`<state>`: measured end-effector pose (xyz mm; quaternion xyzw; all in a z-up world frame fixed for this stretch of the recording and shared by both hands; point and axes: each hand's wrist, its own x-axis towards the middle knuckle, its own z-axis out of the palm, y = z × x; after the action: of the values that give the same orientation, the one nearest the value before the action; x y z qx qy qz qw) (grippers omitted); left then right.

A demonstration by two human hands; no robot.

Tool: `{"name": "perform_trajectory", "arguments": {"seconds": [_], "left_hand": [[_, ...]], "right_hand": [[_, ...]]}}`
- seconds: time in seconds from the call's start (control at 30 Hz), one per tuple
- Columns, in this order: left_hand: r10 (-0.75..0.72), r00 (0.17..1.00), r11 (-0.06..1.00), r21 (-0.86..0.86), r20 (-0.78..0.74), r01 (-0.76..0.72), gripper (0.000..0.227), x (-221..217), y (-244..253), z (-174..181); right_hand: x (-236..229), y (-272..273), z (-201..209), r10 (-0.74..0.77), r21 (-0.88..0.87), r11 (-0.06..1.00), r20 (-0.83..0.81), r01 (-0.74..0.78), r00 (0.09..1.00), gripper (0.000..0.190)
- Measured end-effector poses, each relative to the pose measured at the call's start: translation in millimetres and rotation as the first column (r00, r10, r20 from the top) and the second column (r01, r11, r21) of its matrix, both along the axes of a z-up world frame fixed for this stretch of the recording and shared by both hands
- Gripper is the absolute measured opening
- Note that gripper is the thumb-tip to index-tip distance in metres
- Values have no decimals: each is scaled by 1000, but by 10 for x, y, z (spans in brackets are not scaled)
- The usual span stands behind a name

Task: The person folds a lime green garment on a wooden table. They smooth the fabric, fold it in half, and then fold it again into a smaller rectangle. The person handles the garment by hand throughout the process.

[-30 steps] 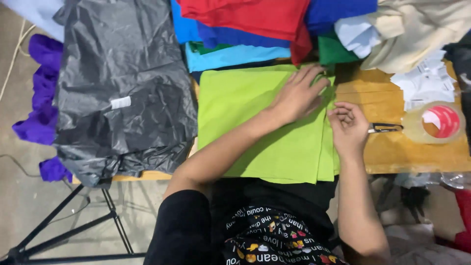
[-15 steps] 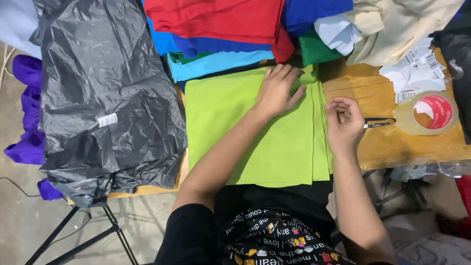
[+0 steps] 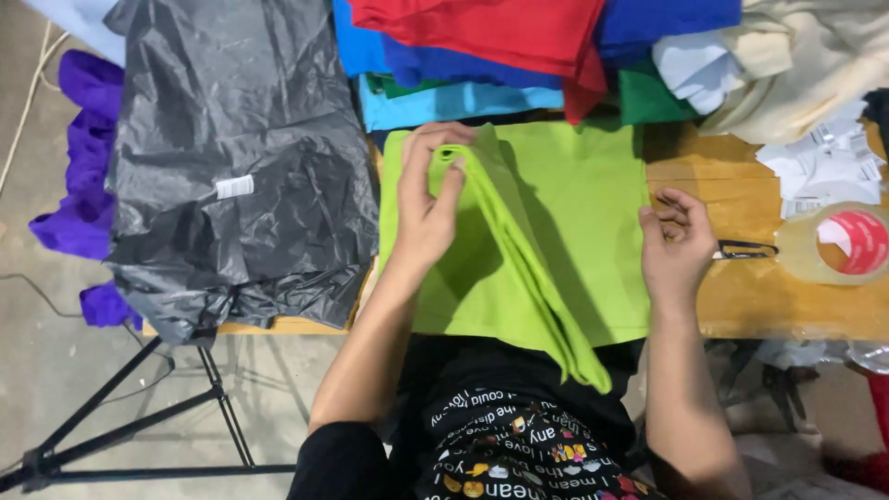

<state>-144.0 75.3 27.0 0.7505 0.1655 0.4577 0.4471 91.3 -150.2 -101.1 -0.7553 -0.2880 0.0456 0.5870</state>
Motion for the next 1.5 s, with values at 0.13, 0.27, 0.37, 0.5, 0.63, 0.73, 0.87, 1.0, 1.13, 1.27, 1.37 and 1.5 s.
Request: {"name": "perform_trajectory", "arguments": {"seconds": [0.13,0.27,0.37,0.5,0.63,0.73,0.87,1.0,1.13,1.27,1.37,1.5], "left_hand": [[363,910,819,-533,198,-210,22,-483,114,-290],[396,916,655,-720,67,-230,42,-923,126,-155],[329,936,355,-902,-124,-244,74,-1273,66,1],[20,944,321,-892,-329,-318,81,-1582,-93,-103],[-36,858,756,-575,-513,-312,44,-1497,-123,-258],[-31,930,802,-564,-366,-195,40,-1435,-48,-270],[54,925,777,-565,-376,-275,45,-1377,81,-91],[132,942,891,-380,-309,-250,37,-1537,312,363],[250,927,941,-154,-278,-300,33,-1756,599,803],[302,799,934,-6,-520,-357,39,-1853,899,595],[347,648,899,44,-678,-435,44,-1875,981,216],[424,658,890,153,-623,-429,32,-1984,1013,31]], "right_hand": [[-105,30,218,11,-208,978,26,-5,1000,38],[-210,-89,423,111,-394,917,395,59,912,53],[-238,-142,595,82,-684,726,181,66,980,73],[-185,-242,366,131,-738,675,154,26,979,64],[-159,-316,175,246,-732,681,218,-8,944,49],[-226,-269,205,249,-664,746,211,-48,945,36],[-204,-277,658,100,-606,781,-115,-149,988,39],[170,-647,806,207,-306,939,139,-157,968,21],[619,-975,843,-127,-156,980,5,126,992,22],[787,-1114,657,-144,-159,980,-170,117,975,20],[805,-1115,556,-62,-62,996,9,63,998,16],[824,-1136,488,-29,13,1000,68,29,997,20]]}}
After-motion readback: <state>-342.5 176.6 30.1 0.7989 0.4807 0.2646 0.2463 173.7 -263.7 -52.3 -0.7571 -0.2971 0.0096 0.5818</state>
